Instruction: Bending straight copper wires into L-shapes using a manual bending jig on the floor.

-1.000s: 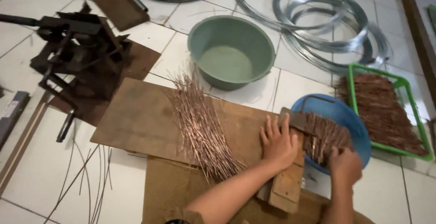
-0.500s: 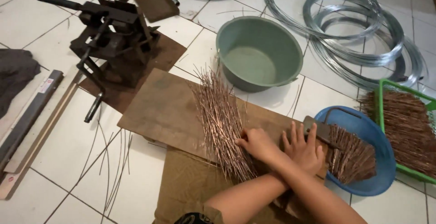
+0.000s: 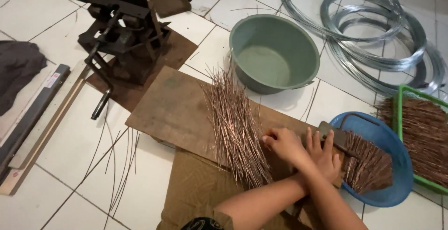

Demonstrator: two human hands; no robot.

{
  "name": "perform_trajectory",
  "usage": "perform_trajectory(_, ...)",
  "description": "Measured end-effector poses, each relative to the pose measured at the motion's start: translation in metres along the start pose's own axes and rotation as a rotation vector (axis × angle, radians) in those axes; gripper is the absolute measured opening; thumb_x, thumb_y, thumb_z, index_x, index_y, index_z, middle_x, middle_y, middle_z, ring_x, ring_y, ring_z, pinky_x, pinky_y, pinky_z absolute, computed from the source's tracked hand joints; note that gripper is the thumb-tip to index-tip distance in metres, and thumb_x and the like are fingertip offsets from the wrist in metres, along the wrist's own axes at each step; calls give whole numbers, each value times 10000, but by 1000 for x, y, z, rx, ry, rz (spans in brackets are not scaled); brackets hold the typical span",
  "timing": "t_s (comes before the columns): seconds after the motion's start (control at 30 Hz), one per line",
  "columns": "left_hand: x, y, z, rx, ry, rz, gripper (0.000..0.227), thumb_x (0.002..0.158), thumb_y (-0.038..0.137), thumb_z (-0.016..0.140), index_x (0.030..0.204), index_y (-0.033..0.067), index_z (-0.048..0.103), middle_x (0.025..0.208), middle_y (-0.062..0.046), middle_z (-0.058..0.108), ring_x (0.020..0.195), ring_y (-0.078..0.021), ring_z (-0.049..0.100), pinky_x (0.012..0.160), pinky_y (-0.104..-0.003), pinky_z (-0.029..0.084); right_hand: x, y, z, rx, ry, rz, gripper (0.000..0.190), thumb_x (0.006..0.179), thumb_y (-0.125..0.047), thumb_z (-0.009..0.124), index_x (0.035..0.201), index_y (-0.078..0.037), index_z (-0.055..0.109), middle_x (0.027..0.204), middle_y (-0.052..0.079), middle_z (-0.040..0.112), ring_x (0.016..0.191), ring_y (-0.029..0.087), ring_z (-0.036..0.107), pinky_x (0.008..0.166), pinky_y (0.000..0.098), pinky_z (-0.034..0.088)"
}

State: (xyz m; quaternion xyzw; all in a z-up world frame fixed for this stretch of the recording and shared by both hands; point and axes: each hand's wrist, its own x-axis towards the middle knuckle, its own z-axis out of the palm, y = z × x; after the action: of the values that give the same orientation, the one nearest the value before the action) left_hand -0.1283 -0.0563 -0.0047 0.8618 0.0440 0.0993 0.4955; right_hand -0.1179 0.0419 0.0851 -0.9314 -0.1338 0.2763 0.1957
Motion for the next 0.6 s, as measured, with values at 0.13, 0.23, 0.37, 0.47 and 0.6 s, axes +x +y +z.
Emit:
perform_trajectory(0.13, 1, -5, 14, 74, -20, -28, 750, 914, 294, 434, 1625, 176, 222, 1631, -262, 231, 1568, -439, 10, 1186, -630, 21, -11, -10, -14, -255, 92, -30, 259, 997, -275, 579, 1058, -147, 796, 1077, 48, 805, 1026, 279, 735, 985, 441, 491)
perform_trajectory(0.23, 3, -8, 12, 77, 49, -13, 720, 923, 302, 453, 1608, 176, 272, 1583, -253, 295, 1555, -440, 77, 1181, -635, 63, 18, 33, -8, -304, 91, 129, 426, 1016, -469, 488, 1273, -234, 733, 1231, 120, 763, 1268, 403, 640, 1188, 716, 170)
perform_trajectory(0.37, -1, -8, 18, 64, 140, 10, 675, 936, 313, 482, 1584, 175, 348, 1511, -240, 392, 1535, -442, 177, 1175, -642, 127, 26, 44, -6, -224, 56, 101, 461, 1035, -365, 462, 1300, -87, 718, 1234, 247, 738, 1248, 515, 610, 1172, 751, 166)
perform_trajectory(0.47, -4, -8, 10, 51, 234, 26, 634, 950, 324, 511, 1559, 175, 423, 1438, -227, 488, 1515, -443, 278, 1168, -649, 190, 18, 34, -3, -279, 22, 102, 646, 1047, -544, 333, 1308, -91, 713, 1316, 208, 709, 1325, 463, 571, 1248, 669, -26)
perform_trajectory(0.6, 1, -7, 1, 107, -107, 18, 754, 939, 328, 395, 1640, 152, 180, 1591, -295, 279, 1552, -469, 21, 1185, -653, 22, 15, 21, 5, -347, -85, -52, 404, 1042, -456, 495, 998, -84, 646, 1007, 150, 731, 917, 321, 685, 816, 451, 478)
